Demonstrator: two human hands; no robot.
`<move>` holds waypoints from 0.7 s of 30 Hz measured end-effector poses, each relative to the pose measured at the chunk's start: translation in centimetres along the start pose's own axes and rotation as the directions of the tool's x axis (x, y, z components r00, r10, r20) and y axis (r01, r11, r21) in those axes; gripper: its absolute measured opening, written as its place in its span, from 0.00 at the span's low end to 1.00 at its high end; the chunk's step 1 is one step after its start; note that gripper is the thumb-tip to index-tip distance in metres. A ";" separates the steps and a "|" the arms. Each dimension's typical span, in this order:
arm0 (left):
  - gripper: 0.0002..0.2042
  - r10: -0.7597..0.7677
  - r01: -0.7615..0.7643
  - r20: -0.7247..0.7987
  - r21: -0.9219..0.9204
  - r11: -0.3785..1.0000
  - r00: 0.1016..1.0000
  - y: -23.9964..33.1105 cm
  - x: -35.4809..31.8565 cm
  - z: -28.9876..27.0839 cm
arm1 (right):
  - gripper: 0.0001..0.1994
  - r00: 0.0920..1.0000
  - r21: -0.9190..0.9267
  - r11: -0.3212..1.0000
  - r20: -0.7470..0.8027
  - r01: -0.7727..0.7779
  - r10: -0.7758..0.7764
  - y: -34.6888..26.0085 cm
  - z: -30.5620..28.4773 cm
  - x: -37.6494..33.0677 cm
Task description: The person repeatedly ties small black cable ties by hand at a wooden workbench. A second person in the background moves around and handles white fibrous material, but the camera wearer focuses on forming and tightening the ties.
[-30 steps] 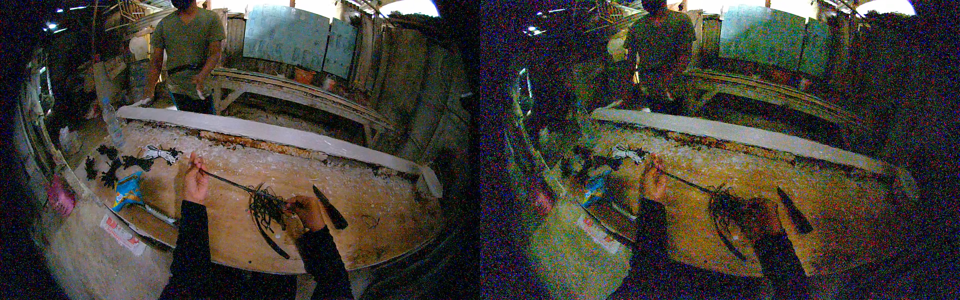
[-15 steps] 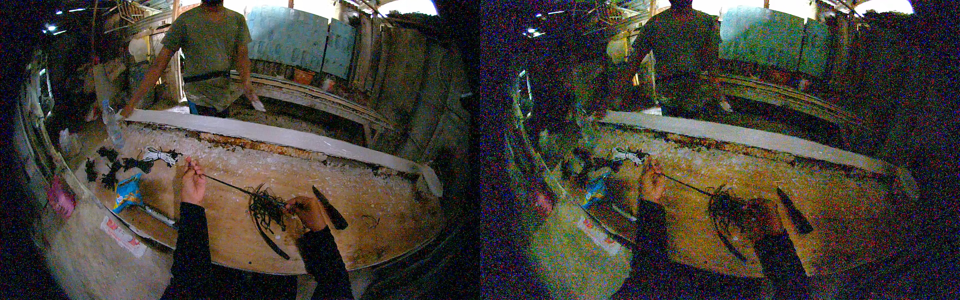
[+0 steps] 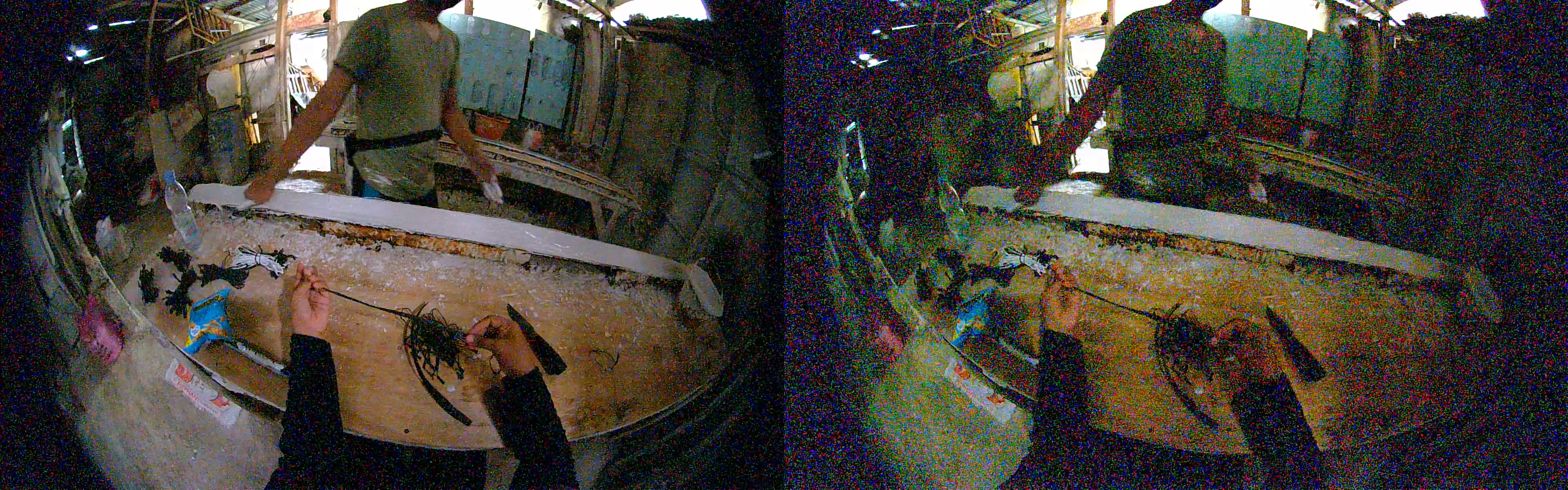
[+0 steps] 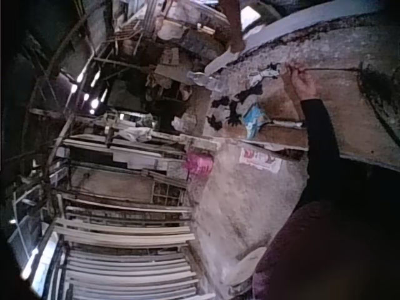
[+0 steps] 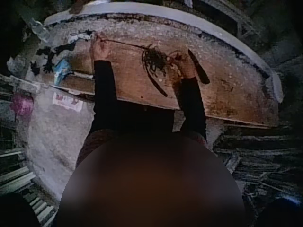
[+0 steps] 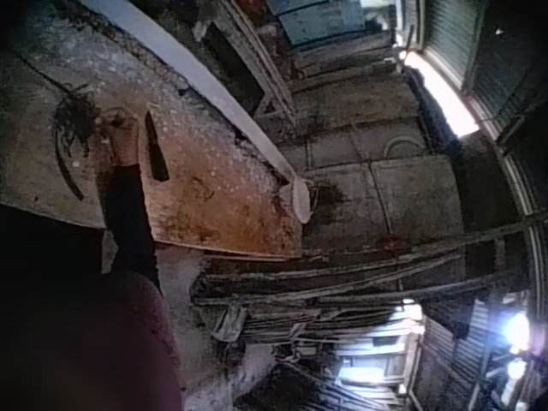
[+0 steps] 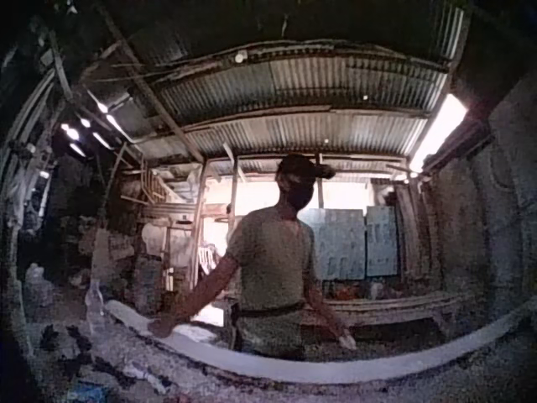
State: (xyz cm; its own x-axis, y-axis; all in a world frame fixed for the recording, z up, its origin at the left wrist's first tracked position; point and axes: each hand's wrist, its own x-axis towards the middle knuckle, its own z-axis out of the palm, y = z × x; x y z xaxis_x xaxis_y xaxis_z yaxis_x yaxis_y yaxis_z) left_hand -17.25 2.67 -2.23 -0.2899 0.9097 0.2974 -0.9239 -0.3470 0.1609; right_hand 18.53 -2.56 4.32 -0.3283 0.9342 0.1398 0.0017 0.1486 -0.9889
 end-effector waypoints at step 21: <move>0.11 0.039 -0.039 -0.005 0.025 0.999 0.999 -0.1 -0.2 1.3 | 0.06 0.998 0.597 0.802 -0.039 -0.023 0.058 -1.2 1.6 -0.9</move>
State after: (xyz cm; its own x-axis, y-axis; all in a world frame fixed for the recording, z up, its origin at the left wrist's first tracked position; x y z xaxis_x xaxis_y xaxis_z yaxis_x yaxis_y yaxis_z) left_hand -16.74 2.22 -1.12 -0.3272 0.8964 0.2989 -0.9055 -0.3879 0.1722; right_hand 17.36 -4.10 5.34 -0.2905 0.9532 0.0842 -0.5550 -0.0962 -0.8263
